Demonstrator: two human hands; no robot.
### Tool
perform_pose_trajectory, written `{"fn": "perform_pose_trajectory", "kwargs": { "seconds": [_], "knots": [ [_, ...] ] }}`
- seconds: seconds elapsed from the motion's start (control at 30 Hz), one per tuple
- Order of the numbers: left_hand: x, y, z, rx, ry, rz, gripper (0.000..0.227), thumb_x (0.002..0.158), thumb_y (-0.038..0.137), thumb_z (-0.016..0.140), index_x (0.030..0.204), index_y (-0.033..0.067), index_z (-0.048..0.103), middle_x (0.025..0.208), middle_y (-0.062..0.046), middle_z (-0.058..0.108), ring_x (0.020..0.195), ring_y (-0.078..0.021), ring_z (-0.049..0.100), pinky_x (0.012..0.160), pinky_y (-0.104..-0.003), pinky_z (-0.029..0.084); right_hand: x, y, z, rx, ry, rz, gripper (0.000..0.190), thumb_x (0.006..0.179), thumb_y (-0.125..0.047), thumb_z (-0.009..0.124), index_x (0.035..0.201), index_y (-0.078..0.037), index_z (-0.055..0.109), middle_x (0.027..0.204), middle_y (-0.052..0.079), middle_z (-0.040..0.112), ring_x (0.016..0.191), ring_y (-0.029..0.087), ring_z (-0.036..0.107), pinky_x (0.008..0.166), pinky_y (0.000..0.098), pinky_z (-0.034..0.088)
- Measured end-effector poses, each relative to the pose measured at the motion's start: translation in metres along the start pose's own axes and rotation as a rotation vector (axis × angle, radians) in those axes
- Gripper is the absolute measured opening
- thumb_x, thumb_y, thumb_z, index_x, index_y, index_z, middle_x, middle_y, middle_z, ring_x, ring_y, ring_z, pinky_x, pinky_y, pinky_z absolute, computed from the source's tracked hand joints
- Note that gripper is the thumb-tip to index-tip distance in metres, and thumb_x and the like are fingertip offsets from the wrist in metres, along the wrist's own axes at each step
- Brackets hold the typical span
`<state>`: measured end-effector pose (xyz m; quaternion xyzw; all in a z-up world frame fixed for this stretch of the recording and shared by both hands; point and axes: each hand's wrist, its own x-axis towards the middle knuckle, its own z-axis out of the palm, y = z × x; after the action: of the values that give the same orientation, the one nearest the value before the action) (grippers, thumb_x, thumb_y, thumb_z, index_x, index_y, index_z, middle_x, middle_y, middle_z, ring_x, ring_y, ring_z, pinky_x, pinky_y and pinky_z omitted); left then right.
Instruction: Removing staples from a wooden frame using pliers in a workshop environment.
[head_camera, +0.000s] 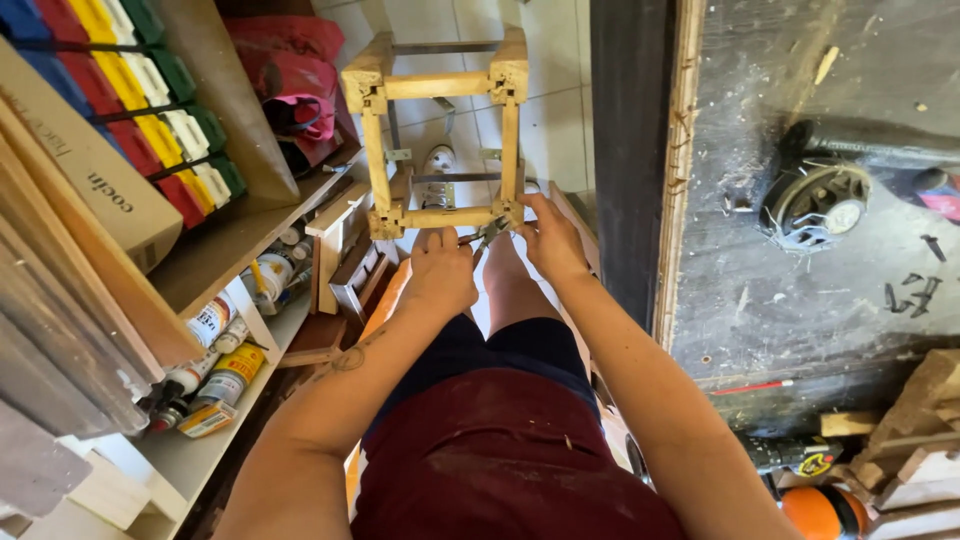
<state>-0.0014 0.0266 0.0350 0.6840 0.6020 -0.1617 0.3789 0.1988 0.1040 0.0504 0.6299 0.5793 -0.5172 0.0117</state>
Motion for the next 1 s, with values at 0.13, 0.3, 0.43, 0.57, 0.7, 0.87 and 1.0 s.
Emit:
{"fn": "perform_pose_trajectory", "kwargs": {
  "seconds": [0.13,0.3,0.43,0.57,0.7,0.87,1.0],
  "knots": [
    [0.004,0.001,0.022,0.029,0.073,-0.005,0.022,0.081,0.014,0.067,0.100,0.0039,0.072,0.106,-0.011,0.050,0.096,-0.0326,0.053,0.079,-0.047,0.041,0.002,0.007,0.003,-0.021,0.000,-0.004,0.046,0.101,-0.008,0.069,0.143,-0.019,0.055,0.142,0.014,0.063,0.117,0.031,0.073,0.101,0.0493,0.060],
    [0.013,-0.005,0.025,-0.196,0.043,-0.025,0.016,0.075,0.017,0.069,0.081,0.0045,0.076,0.091,-0.010,0.060,0.077,-0.0389,0.070,0.067,-0.050,0.058,0.003,0.005,0.002,-0.007,-0.010,0.025,0.046,0.101,-0.008,0.069,0.143,-0.019,0.054,0.142,0.015,0.062,0.119,0.031,0.072,0.102,0.0483,0.060],
    [0.031,-0.023,0.043,-0.200,-0.012,0.050,0.012,0.069,0.021,0.069,0.068,0.0098,0.073,0.084,-0.009,0.063,0.077,-0.0401,0.071,0.069,-0.049,0.059,0.000,-0.003,-0.001,0.000,-0.021,0.033,0.045,0.103,-0.007,0.066,0.144,-0.018,0.053,0.144,0.014,0.061,0.121,0.030,0.071,0.104,0.0468,0.059],
    [0.022,-0.022,0.014,-0.521,-0.171,0.007,0.006,0.058,0.016,0.069,0.061,0.0112,0.070,0.068,-0.007,0.063,0.073,-0.0342,0.071,0.066,-0.042,0.056,0.000,-0.004,-0.002,0.011,-0.030,0.030,0.046,0.102,-0.006,0.067,0.144,-0.018,0.052,0.144,0.016,0.060,0.121,0.032,0.071,0.104,0.0486,0.060],
    [0.012,-0.018,-0.031,-1.069,-0.430,-0.078,0.011,0.050,0.006,0.073,0.060,0.0095,0.069,0.057,-0.002,0.054,0.064,-0.0226,0.059,0.062,-0.032,0.046,-0.002,-0.010,-0.005,0.025,-0.029,0.017,0.046,0.102,-0.004,0.067,0.144,-0.016,0.053,0.144,0.018,0.060,0.120,0.033,0.072,0.103,0.0496,0.060],
    [0.024,-0.041,-0.020,-1.315,-0.647,-0.076,0.012,0.056,0.004,0.071,0.062,0.0073,0.061,0.056,0.000,0.042,0.051,-0.0162,0.046,0.047,-0.027,0.039,0.003,0.003,0.003,0.027,-0.026,0.013,0.047,0.101,-0.004,0.069,0.142,-0.019,0.053,0.143,0.016,0.061,0.120,0.033,0.071,0.103,0.0494,0.060],
    [0.018,-0.038,-0.032,-1.443,-0.716,-0.252,0.016,0.063,0.001,0.073,0.072,0.0025,0.060,0.059,-0.002,0.040,0.052,-0.0147,0.045,0.045,-0.025,0.038,0.003,0.010,0.011,0.057,-0.011,0.004,0.047,0.098,-0.005,0.072,0.139,-0.019,0.055,0.139,0.014,0.064,0.117,0.031,0.073,0.101,0.0475,0.061]
  ]
}}
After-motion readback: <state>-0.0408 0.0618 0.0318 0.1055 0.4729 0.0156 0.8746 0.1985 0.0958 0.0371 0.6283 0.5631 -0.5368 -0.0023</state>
